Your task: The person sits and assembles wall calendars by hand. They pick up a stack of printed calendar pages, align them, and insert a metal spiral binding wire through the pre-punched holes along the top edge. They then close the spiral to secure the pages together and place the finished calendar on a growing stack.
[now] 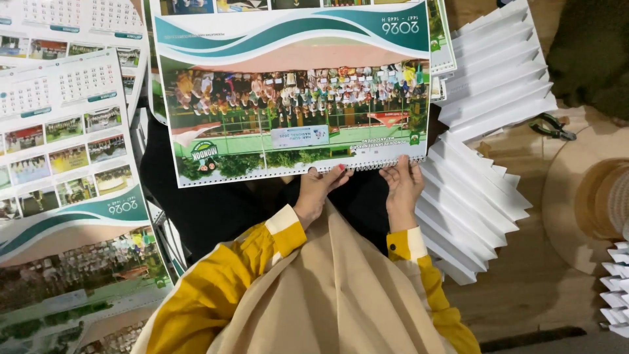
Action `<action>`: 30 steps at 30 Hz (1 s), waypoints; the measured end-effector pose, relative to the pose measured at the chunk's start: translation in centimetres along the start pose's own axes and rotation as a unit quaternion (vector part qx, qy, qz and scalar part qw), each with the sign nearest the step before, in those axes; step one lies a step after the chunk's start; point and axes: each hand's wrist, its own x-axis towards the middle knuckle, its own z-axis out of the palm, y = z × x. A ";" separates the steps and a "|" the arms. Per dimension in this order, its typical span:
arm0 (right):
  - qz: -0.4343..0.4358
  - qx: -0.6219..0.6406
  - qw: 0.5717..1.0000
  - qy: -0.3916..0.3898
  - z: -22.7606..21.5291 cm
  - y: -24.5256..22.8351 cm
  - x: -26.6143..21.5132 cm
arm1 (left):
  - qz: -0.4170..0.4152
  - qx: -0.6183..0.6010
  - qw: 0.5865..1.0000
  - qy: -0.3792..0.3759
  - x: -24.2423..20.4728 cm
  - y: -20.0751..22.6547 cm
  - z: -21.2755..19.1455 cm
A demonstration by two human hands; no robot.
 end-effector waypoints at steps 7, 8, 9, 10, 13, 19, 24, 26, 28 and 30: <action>-0.008 0.005 1.000 0.004 0.4 -0.2 -0.3 | 0.008 -0.035 0.999 -0.006 1.1 -0.7 -0.7; -0.008 0.013 1.000 0.009 0.5 -0.4 -0.4 | 0.001 -0.053 0.999 -0.008 1.2 -0.7 -0.7; -0.008 0.013 1.000 0.010 0.6 -0.5 -0.6 | 0.000 -0.052 0.999 -0.008 1.4 -1.0 -1.0; -0.010 0.017 1.000 0.009 0.7 -0.5 -0.8 | -0.007 -0.054 0.999 -0.006 1.6 -1.3 -1.3; -0.012 0.028 0.999 0.012 0.8 -0.3 -0.7 | -0.007 -0.016 1.000 0.000 2.9 -2.3 -2.0; 0.037 0.045 0.998 0.005 1.0 0.7 0.0 | 0.034 0.059 0.997 0.029 3.7 -2.7 -2.4; 0.078 0.094 0.992 -0.021 0.8 1.5 0.8 | 0.078 0.058 0.995 0.020 2.8 -2.3 -1.8; 0.071 0.073 0.995 -0.006 1.1 1.3 0.7 | 0.096 0.079 0.991 0.049 2.5 -2.6 -1.8; 0.087 0.097 0.991 -0.005 0.7 1.8 1.2 | 0.108 0.077 0.990 0.051 2.5 -2.7 -1.6; 0.104 0.121 0.987 -0.008 0.3 2.3 1.7 | 0.122 0.073 0.988 0.057 2.5 -2.7 -1.5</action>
